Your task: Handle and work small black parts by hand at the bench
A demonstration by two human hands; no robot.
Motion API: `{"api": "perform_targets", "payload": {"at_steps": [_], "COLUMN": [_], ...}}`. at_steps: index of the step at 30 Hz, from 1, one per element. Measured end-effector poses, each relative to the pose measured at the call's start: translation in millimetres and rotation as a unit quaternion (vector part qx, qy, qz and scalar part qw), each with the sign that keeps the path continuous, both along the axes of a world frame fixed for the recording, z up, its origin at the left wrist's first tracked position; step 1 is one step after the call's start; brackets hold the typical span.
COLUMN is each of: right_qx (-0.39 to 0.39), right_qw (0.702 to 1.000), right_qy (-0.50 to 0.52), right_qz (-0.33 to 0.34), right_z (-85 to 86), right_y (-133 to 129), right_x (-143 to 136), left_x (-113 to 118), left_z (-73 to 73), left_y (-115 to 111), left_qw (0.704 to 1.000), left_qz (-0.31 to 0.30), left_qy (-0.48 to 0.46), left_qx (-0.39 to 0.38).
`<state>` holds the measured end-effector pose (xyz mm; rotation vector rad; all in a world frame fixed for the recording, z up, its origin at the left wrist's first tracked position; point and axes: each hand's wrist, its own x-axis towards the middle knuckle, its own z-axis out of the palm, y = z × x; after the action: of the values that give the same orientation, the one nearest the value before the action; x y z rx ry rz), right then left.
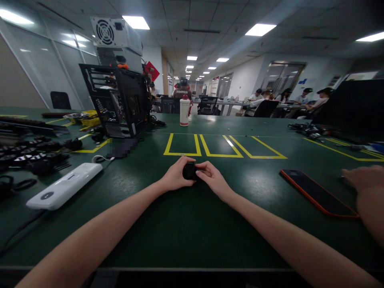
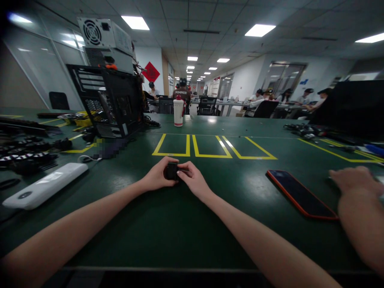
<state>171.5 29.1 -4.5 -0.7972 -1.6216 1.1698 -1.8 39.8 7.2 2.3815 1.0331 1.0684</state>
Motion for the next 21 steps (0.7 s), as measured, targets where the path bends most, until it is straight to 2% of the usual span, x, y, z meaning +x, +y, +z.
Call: {"api": "perform_targets", "payload": {"at_steps": [5, 13, 21], "right_qx": [-0.011, -0.018, -0.003], "right_qw": [0.999, 1.0, 0.999], "right_qy": [-0.035, -0.004, -0.026], "right_qz": [-0.022, 0.01, -0.02], "right_z": [-0.7, -1.8, 2.2], "right_y": [3.6, -0.8, 1.6], "right_x": [1.1, 0.4, -0.4], "left_x": [-0.9, -1.3, -1.8], "left_z": [-1.5, -1.5, 1.1], "left_y": [1.1, 1.1, -0.7], "left_qw": [1.0, 1.0, 1.0], "left_qz": [-0.003, -0.003, -0.005], "left_qy": [-0.004, 0.002, 0.001], "left_qx": [0.007, 0.018, 0.014]}}
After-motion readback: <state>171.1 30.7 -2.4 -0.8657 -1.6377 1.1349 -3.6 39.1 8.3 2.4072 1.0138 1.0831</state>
